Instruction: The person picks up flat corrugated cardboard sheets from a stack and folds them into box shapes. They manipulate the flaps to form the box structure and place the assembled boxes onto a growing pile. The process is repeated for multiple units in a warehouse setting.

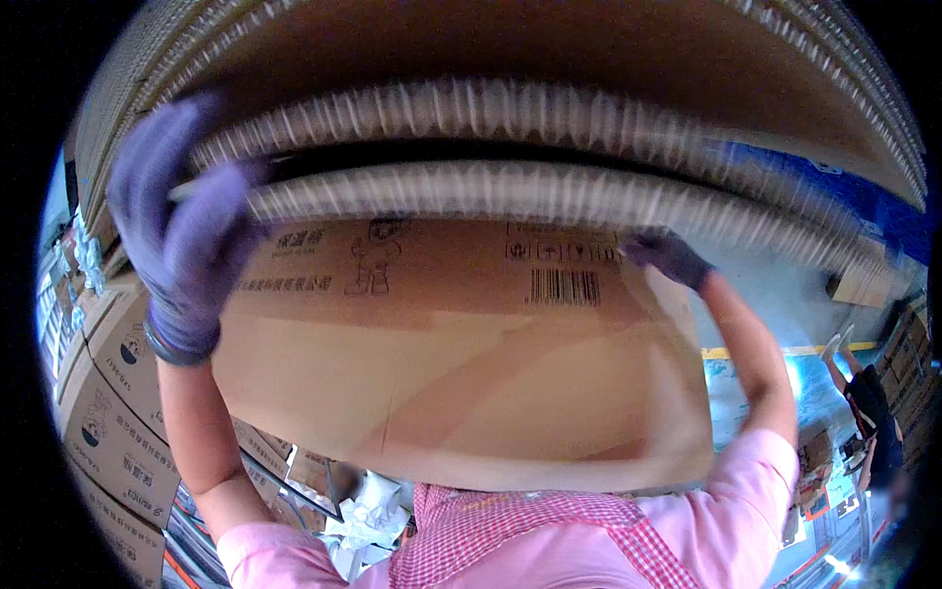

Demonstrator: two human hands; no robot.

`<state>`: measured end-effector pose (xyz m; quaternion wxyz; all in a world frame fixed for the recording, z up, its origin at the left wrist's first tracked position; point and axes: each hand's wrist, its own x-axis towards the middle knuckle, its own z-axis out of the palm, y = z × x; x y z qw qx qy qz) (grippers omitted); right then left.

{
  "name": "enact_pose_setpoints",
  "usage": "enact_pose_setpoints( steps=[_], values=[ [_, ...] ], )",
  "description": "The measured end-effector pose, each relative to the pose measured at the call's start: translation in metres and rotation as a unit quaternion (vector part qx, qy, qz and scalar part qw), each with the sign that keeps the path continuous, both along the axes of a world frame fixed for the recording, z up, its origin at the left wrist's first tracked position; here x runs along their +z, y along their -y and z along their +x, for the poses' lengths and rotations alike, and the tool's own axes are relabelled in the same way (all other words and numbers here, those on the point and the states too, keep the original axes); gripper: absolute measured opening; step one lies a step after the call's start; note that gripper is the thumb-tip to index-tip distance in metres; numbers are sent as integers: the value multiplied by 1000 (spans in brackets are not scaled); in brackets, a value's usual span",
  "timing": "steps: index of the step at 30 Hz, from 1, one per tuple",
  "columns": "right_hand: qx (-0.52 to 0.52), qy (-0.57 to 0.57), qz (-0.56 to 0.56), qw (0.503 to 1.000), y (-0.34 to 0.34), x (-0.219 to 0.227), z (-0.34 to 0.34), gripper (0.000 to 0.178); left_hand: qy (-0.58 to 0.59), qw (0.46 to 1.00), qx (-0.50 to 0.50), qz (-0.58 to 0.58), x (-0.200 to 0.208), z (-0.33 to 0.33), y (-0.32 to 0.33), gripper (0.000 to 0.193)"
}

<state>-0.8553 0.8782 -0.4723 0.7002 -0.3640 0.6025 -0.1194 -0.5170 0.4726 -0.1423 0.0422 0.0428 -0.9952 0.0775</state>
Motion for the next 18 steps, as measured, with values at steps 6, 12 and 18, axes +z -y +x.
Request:
enact_pose_setpoints(
  steps=[6,12,18],
  values=[
    [-22,-393,-128,910,-7,-253,93,42,-32,997,51,50,-18,-24,58,58],
    [-174,-171,90,966,-104,-126,2,29,27,984,89,150,8,19,-55,35],
    [-485,-184,50,853,-116,179,-152,18,123,942,114,290,82,49,-114,47]
  ],
)
